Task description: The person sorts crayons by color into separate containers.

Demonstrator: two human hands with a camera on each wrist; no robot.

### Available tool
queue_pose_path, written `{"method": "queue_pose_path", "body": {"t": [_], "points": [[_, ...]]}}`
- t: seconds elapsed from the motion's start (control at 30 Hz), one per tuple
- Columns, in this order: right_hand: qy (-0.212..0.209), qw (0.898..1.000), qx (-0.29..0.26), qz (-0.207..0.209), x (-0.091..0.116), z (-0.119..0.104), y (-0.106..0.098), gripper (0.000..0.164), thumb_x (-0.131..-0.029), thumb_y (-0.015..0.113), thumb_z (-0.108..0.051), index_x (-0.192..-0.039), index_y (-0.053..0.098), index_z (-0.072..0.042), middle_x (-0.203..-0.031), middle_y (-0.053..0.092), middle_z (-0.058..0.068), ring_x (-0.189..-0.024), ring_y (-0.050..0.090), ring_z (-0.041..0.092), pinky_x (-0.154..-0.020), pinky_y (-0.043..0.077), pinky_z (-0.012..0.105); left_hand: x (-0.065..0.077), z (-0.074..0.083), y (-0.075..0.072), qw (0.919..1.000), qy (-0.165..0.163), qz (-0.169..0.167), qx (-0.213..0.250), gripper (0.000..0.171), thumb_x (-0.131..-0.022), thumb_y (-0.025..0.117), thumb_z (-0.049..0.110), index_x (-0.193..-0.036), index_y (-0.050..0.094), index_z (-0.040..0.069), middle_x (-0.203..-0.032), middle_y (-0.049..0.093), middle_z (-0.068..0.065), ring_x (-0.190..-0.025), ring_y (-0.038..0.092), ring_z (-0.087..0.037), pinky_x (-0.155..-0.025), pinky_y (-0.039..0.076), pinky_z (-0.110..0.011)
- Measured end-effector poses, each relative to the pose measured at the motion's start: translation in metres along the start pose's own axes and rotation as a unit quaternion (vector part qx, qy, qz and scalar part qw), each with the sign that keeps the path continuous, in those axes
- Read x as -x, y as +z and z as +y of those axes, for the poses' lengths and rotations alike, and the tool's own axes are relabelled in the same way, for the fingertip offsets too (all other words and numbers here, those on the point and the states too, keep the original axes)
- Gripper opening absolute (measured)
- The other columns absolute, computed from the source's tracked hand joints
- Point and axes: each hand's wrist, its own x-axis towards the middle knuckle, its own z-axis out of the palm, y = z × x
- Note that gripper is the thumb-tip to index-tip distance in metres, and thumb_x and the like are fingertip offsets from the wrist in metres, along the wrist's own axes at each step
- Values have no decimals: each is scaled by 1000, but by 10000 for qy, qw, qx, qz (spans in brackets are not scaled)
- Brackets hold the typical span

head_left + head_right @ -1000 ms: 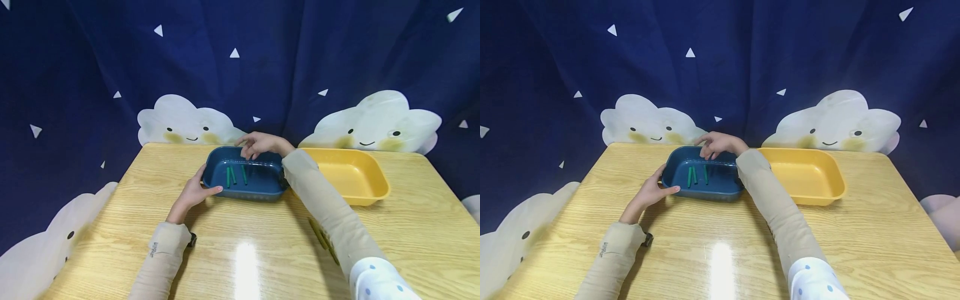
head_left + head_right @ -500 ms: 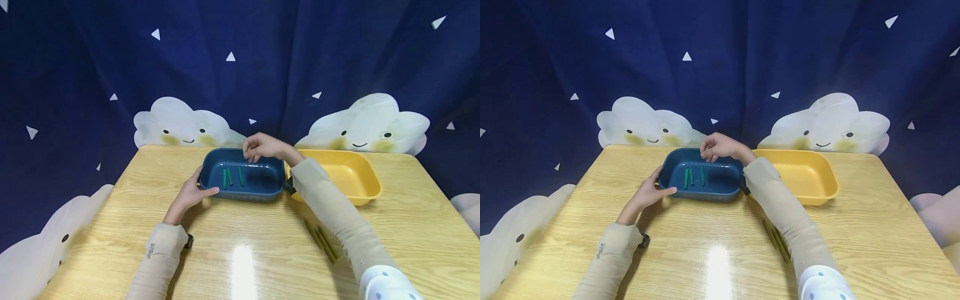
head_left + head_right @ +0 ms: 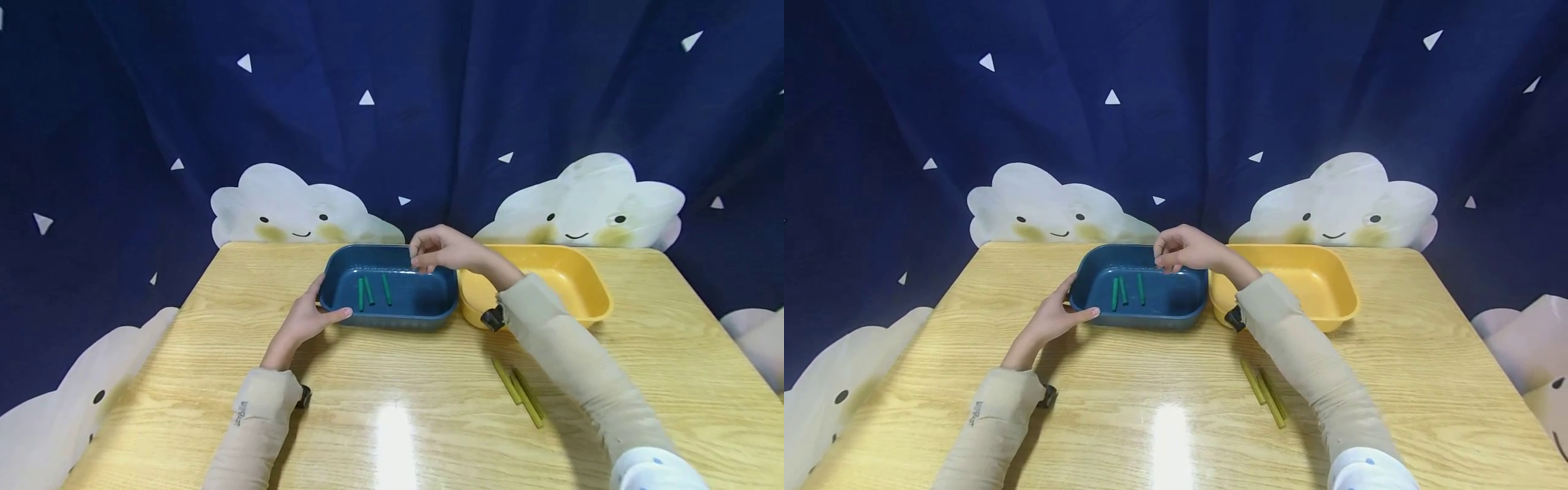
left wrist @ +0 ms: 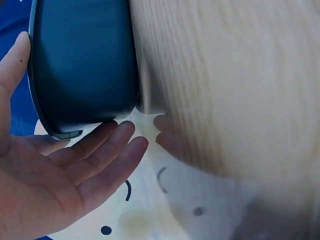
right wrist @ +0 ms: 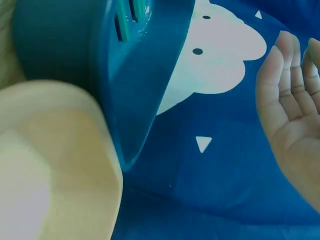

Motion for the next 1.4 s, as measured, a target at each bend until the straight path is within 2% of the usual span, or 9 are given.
{"method": "queue_pose_path", "body": {"t": [0.2, 0.37, 0.6, 0.73, 0.83, 0.97, 1.13, 1.27, 1.4], "points": [[-6, 9991, 161, 380, 26, 1, -6, 5, -87, 57, 0, -86, 58, 5, -75, 61, 14, -66, 57, 21, -64, 50, 31, 0, 0, 1, 10000, 18, 10, 5, 93, -78, 73, 29, -146, 15, 4, -135, 37, -27, -101, 56, -35, -83, 46, -41], [160, 9958, 306, 851, 50, 7, -13, 8, -86, 59, -1, -88, 58, 7, -74, 61, 12, -66, 58, 22, -61, 49, 29, 1, -1, 0, 10000, 47, 21, -18, 94, -78, 73, 29, -145, 14, 3, -136, 36, -27, -101, 56, -35, -84, 46, -41], [60, 9911, 347, 1287, 84, 16, -24, 8, -85, 60, 0, -87, 57, 7, -76, 61, 15, -65, 60, 21, -60, 50, 31, 1, 1, 2, 9997, 49, 66, -243, 94, -78, 72, 31, -145, 13, 2, -135, 37, -29, -101, 56, -36, -84, 45, -43], [223, 9872, 346, 1540, 105, 22, -30, 11, -86, 60, -3, -89, 57, 8, -76, 61, 11, -66, 60, 18, -61, 50, 32, 1, 1, 3, 9995, 69, 69, -297, 94, -79, 71, 32, -145, 12, 1, -136, 35, -29, -103, 56, -36, -85, 45, -43], [406, 9824, 375, 1782, 121, 27, -33, 15, -86, 61, -4, -93, 57, 9, -78, 62, 9, -69, 61, 22, -63, 51, 33, 3, 1, 3, 9993, 91, 6, -366, 96, -80, 70, 34, -145, 8, 0, -137, 33, -30, -103, 56, -35, -85, 45, -42], [653, 9716, 603, 2191, 144, 31, -38, 21, -86, 62, -6, -99, 57, 8, -82, 61, 11, -73, 61, 27, -63, 51, 32, 6, 1, 0, 9990, 44, -130, -433, 103, -80, 69, 38, -145, -2, 3, -138, 30, -30, -101, 58, -33, -83, 46, -41], [1032, 9491, 1222, 2712, 173, 36, -41, 30, -83, 67, -13, -104, 58, 6, -84, 59, 10, -73, 57, 16, -64, 47, 24, 12, 4, -8, 9982, 212, -10, -569, 101, -82, 67, 38, -145, -3, 3, -137, 30, -31, -107, 53, -39, -86, 44, -46], [1299, 9321, 1539, 3011, 193, 42, -43, 34, -81, 70, -18, -103, 59, 6, -80, 57, 8, -70, 52, 13, -62, 43, 20, 19, 10, -13, 9931, 676, 544, -788, 81, -85, 64, 30, -143, 18, -2, -133, 37, -31, -111, 47, -45, -87, 41, -53], [1573, 9108, 1974, 3268, 214, 45, -46, 37, -80, 72, -23, -104, 60, 3, -83, 55, 11, -74, 49, 20, -61, 40, 24, 28, 20, -12, 9848, 1253, 992, -686, 59, -85, 65, 20, -132, 41, -5, -126, 47, -27, -109, 50, -41, -79, 45, -53]]}}
